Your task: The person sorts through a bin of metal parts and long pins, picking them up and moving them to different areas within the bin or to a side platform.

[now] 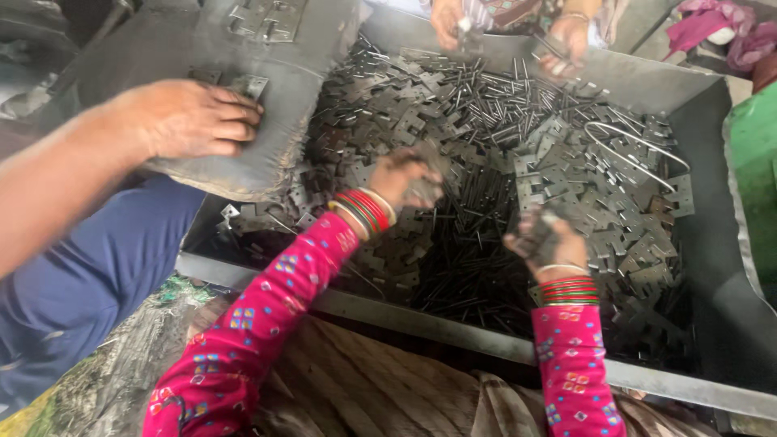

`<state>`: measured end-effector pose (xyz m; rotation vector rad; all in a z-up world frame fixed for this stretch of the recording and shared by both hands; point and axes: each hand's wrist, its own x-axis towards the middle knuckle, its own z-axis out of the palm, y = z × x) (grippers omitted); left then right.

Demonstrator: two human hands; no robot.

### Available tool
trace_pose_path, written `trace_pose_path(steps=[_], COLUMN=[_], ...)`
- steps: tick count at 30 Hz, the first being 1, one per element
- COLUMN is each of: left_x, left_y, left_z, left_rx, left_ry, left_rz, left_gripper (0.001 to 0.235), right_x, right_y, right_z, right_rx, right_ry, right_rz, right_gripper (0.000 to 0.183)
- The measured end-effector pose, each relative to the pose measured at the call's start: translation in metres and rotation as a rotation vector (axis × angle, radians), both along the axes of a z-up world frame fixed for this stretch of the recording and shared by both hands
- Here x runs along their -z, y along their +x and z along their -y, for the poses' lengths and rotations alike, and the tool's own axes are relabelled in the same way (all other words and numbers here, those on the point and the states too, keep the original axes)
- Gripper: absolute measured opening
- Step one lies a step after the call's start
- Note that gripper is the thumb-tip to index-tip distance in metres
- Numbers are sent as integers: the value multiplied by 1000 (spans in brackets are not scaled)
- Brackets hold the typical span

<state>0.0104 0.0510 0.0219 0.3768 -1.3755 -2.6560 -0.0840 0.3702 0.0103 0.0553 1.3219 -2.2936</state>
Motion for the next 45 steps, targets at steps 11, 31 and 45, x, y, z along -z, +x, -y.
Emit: trace_pose_path(steps=[11,31,45], left_x=[26,-79,95], left_y=[34,56,22], left_z=[-77,51,-56], left_rx=[-151,-815,470], left_ry=[-1480,-2158,-2125], left_rz=[-9,218,182], left_gripper=[36,25,15], right_x=[75,54,-44], right_y=[22,-50,24], right_z=[30,-66,-59], right_rx=[-326,-139,127], right_ry=[432,1671,-63], right_rz=[-307,-984,-236], right_gripper=[50,43,34])
